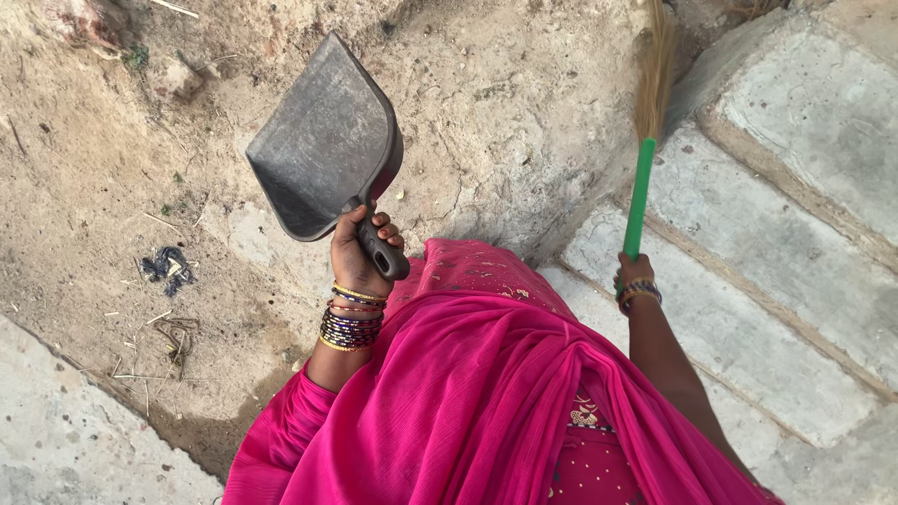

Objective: The person sweeps dirt and debris from an outdoor concrete surface using a broom and a dustpan.

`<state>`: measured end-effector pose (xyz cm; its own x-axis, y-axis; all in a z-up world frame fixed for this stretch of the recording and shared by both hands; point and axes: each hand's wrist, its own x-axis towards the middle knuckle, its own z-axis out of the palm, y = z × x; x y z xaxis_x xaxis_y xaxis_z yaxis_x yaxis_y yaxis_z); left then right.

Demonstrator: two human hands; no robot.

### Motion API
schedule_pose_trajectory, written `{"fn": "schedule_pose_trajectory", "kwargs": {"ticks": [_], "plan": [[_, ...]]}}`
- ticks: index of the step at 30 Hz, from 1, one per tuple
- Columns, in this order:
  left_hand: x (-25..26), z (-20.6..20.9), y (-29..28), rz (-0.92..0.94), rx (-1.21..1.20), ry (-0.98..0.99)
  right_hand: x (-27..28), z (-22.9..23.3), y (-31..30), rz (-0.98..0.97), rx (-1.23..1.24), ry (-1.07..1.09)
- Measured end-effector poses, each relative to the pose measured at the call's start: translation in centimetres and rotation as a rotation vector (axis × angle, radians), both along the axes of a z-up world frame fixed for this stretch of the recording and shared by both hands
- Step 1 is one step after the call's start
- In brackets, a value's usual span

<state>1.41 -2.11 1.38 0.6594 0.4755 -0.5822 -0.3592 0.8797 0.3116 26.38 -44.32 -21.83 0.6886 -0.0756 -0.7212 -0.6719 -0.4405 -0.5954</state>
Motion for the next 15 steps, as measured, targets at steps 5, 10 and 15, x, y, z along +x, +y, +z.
{"fn": "schedule_pose_trajectory", "kwargs": {"ticks": [5, 10, 15], "plan": [[0.3, -0.2, -0.3, -0.025, -0.012, 0.021, 1.7, -1.2, 2.1, 0.286, -0.301, 0.096], [0.7, -0.4, -0.5, -0.045, -0.024, 0.024, 0.8, -0.2, -0.6, 0.564, -0.396, -0.091], [0.4, -0.5, -0.2, -0.044, -0.027, -0.007, -0.5, 0.9, -2.8, 0.4, -0.346, -0.074]]}}
